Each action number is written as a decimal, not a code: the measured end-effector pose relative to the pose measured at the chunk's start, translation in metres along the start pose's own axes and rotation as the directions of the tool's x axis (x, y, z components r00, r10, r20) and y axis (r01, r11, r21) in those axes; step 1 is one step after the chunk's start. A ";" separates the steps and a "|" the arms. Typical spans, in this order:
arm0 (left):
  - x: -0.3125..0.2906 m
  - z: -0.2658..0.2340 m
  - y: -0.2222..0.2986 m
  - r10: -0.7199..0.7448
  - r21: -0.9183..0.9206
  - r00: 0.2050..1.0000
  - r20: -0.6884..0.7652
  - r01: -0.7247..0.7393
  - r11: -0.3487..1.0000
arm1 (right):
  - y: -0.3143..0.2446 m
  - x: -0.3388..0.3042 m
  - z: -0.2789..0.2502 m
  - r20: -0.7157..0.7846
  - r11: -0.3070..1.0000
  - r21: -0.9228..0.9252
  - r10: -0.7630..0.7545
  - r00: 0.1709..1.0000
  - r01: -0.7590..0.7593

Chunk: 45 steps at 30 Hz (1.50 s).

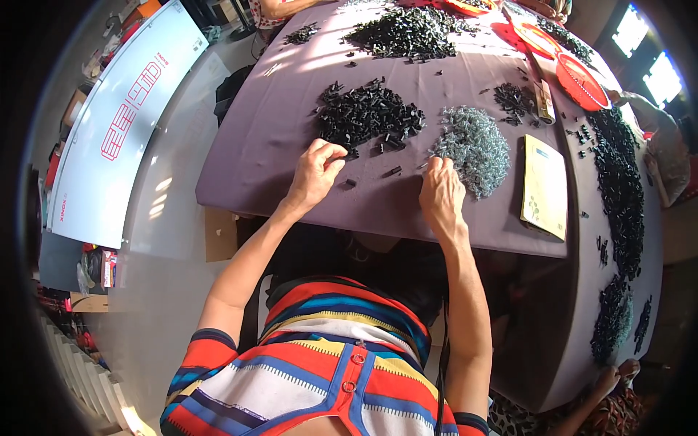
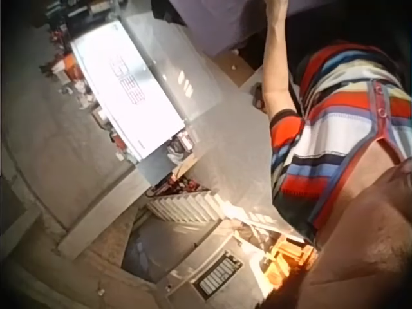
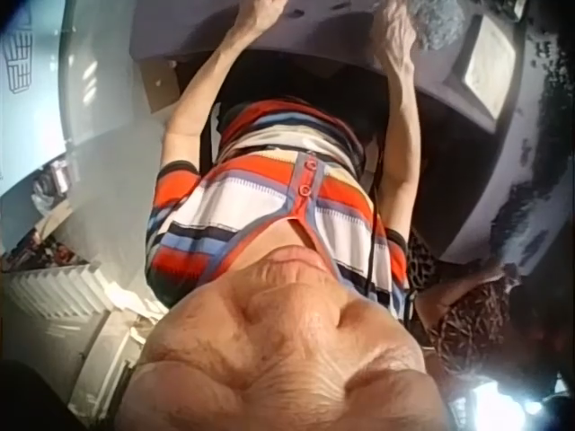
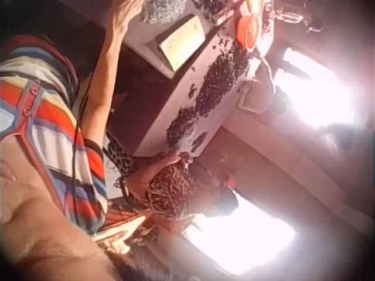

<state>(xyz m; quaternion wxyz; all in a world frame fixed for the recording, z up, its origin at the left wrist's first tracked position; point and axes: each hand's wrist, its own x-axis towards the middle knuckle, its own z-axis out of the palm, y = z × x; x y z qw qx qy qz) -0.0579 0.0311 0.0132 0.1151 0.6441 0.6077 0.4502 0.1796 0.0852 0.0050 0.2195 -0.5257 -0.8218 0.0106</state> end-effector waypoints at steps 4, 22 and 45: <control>0.007 0.009 0.005 0.009 -0.018 1.000 0.014 -0.008 1.000 | 0.001 -0.013 0.010 -0.188 0.993 0.118 0.040 0.981 -0.018; -0.010 0.019 0.017 0.071 -0.010 0.984 0.161 -0.070 0.997 | -0.007 -0.019 -0.004 -0.211 0.860 0.508 0.070 0.975 0.048; -0.039 0.029 0.038 -0.443 -0.844 0.812 0.380 0.500 0.194 | -0.070 -0.035 -0.008 -0.103 0.570 0.820 0.059 0.993 0.051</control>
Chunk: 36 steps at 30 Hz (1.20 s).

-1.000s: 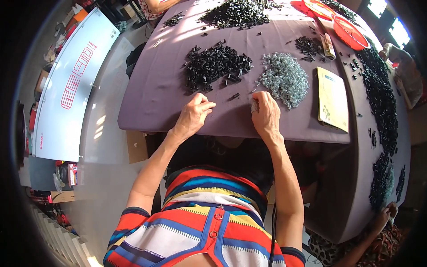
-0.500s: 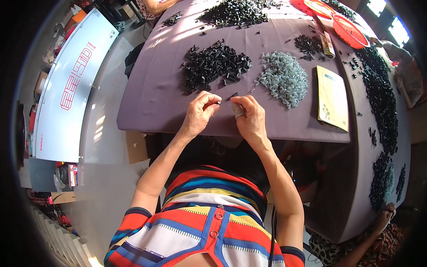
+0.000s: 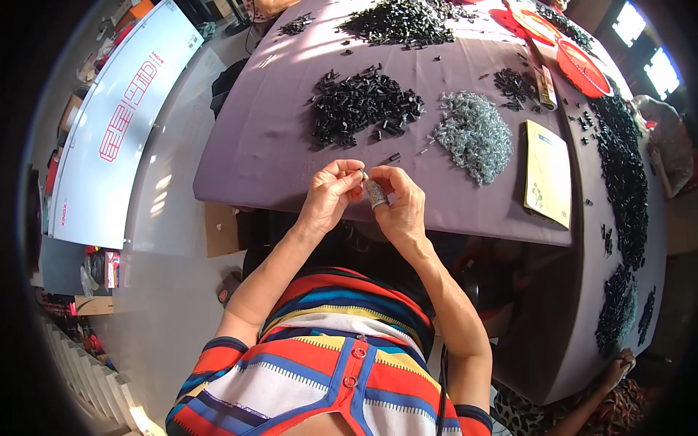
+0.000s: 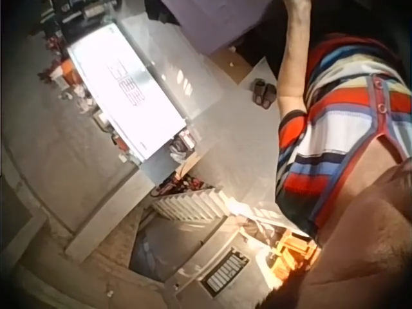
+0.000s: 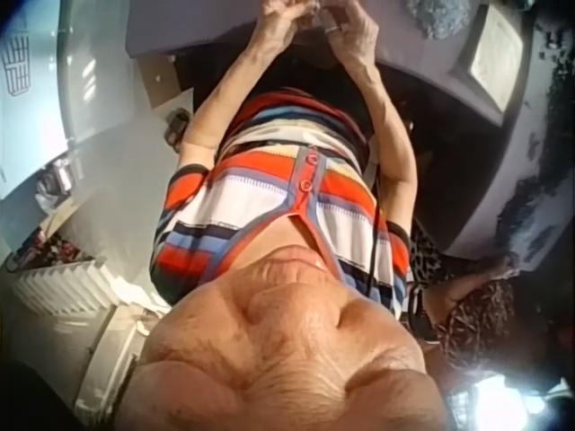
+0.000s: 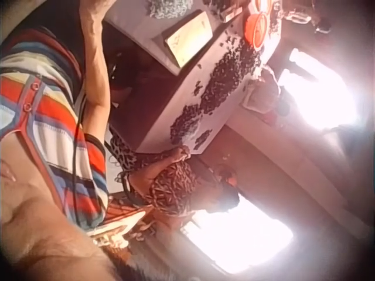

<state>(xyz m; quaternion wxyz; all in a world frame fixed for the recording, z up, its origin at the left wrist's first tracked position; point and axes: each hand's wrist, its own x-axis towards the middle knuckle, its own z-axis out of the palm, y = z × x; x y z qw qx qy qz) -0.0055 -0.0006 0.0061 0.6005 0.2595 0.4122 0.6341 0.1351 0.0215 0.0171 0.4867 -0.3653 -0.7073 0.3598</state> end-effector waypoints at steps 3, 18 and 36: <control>-0.001 -0.002 -0.005 0.008 -0.020 1.000 -0.016 -0.008 1.000 | -0.006 0.000 0.001 0.034 0.996 -0.056 -0.068 0.997 0.070; -0.010 -0.026 0.001 -0.062 -0.177 0.995 0.084 0.076 0.981 | -0.011 0.010 0.008 0.197 0.993 -0.109 0.057 0.979 -0.036; -0.009 -0.044 0.011 -0.059 -0.461 0.997 -0.052 0.029 0.887 | 0.037 0.074 0.053 0.370 0.749 -0.482 -0.298 0.880 0.456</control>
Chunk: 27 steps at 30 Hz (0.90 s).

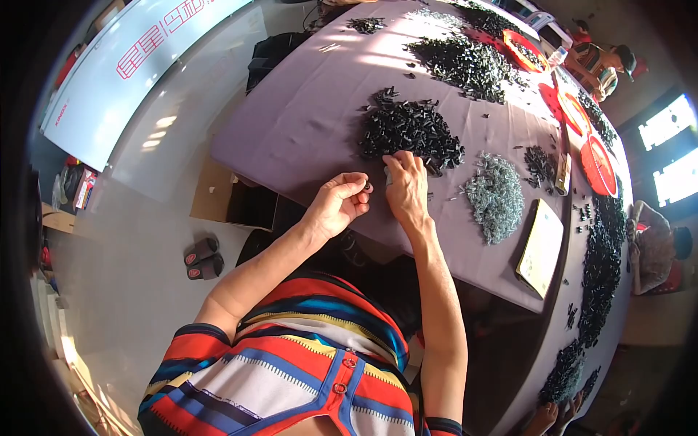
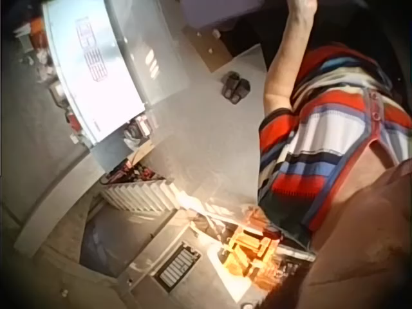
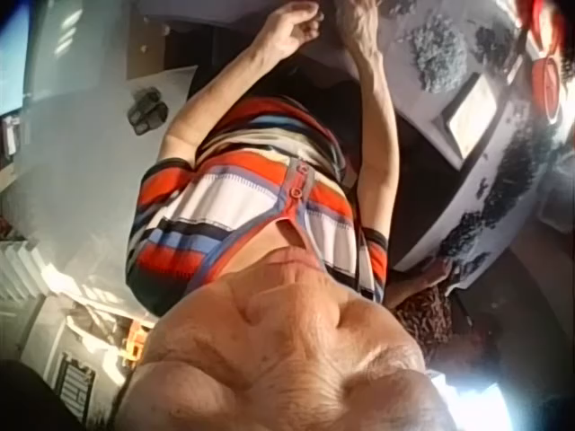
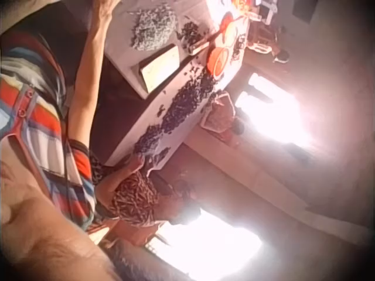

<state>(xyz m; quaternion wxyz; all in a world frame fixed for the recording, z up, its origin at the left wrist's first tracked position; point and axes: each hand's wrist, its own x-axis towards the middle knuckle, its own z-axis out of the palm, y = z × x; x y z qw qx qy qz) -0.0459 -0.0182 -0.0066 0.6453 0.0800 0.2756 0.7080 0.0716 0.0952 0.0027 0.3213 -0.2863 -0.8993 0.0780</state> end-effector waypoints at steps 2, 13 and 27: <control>0.000 -0.001 0.000 0.009 0.005 1.000 0.000 -0.009 1.000 | -0.002 -0.004 -0.010 -0.005 0.998 0.017 -0.055 0.998 0.055; -0.001 0.000 -0.001 0.030 0.015 0.999 -0.013 -0.030 0.999 | 0.006 -0.031 -0.035 0.001 0.998 -0.045 -0.044 0.999 0.044; 0.000 0.002 -0.004 0.055 0.024 0.998 -0.019 -0.055 0.998 | -0.007 0.007 -0.004 0.042 0.971 -0.221 0.098 0.994 -0.086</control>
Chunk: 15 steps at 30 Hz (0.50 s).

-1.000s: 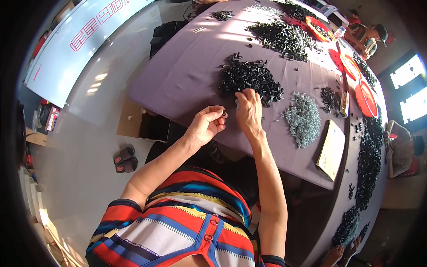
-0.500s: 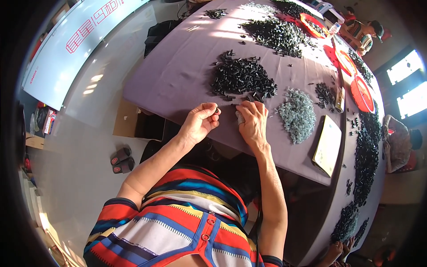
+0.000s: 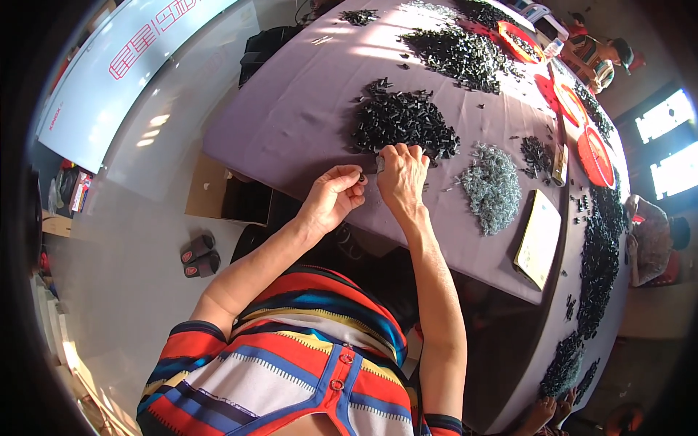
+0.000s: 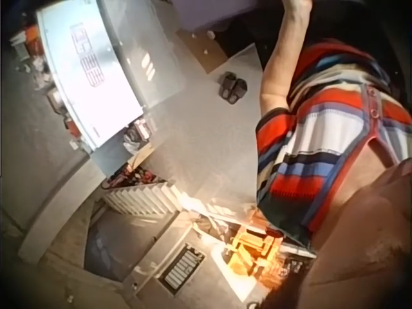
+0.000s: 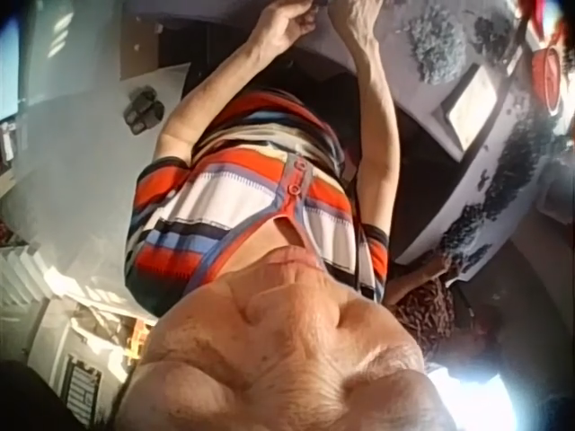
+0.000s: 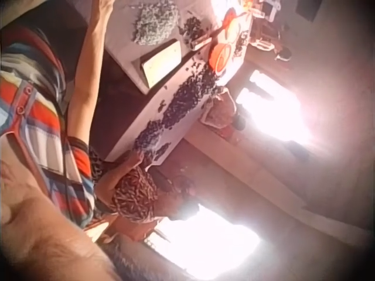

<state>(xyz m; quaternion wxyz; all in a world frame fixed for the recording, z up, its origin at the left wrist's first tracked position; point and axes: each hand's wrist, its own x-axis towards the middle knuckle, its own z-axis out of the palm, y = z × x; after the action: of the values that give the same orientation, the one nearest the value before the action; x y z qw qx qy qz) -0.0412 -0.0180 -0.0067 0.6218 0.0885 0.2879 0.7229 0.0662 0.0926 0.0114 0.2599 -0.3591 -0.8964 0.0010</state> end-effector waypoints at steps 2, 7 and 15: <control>0.000 0.000 0.000 -0.011 -0.009 1.000 0.003 0.012 1.000 | 0.000 0.004 -0.001 0.039 1.000 0.025 0.010 0.999 -0.011; -0.001 -0.001 0.000 -0.010 -0.006 1.000 -0.022 0.010 1.000 | 0.010 0.016 -0.009 0.147 0.998 0.039 -0.059 0.987 0.054; -0.002 0.004 -0.001 -0.003 0.010 1.000 -0.028 0.003 1.000 | 0.016 0.013 -0.003 0.193 0.997 0.016 -0.080 0.978 0.079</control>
<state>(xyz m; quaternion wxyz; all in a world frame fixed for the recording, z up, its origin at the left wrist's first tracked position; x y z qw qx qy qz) -0.0380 -0.0185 -0.0031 0.6184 0.0810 0.3005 0.7216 0.0705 0.1120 0.0172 0.1729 -0.3201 -0.9310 0.0294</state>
